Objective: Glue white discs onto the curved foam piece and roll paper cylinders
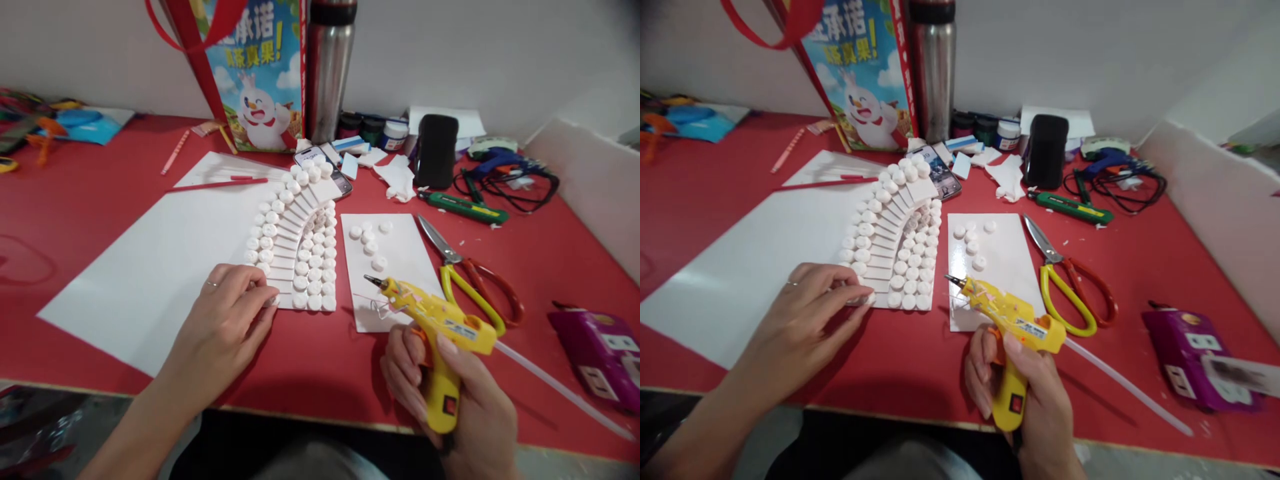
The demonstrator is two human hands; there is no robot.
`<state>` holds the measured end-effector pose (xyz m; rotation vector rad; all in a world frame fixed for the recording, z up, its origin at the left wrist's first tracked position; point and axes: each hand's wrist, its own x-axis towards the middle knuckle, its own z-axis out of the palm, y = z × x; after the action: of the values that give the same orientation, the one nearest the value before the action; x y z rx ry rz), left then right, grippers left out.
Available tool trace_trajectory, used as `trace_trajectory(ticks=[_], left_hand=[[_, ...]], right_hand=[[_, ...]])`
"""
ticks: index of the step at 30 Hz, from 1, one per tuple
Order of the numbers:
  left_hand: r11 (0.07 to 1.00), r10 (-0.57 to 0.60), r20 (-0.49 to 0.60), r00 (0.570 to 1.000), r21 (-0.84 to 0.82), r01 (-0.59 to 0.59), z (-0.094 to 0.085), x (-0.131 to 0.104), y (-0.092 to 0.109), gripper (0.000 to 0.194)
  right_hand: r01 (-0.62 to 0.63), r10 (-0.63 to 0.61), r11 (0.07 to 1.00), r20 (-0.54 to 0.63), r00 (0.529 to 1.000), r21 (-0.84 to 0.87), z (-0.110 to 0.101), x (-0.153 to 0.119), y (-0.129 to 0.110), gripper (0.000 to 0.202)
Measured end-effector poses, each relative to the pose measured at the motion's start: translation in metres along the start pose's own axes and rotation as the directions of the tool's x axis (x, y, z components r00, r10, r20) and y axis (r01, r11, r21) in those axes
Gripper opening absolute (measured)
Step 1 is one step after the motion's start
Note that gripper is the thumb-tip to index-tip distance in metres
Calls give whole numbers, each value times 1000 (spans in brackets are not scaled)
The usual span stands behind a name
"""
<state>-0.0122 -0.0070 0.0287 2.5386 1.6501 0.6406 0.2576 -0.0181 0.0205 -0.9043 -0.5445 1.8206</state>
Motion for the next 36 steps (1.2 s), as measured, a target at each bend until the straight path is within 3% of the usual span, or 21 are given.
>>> trace_trajectory(ticks=[15, 26, 31, 36], left_hand=[[998, 58, 166, 984, -13, -56, -12, 13, -5, 17], [998, 61, 80, 995, -4, -60, -7, 6, -12, 19], [998, 68, 112, 991, -26, -65, -10, 8, -13, 9], [999, 53, 147, 988, 5, -54, -13, 11, -8, 12]], right_hand=[[-24, 24, 1000, -6, 1000, -14, -3, 0, 0, 30], [-1, 0, 998, -15, 1000, -57, -3, -1, 1, 31], [-9, 9, 999, 6, 1000, -38, -3, 0, 2, 30], [-6, 6, 1000, 3, 1000, -29, -2, -1, 1, 29]])
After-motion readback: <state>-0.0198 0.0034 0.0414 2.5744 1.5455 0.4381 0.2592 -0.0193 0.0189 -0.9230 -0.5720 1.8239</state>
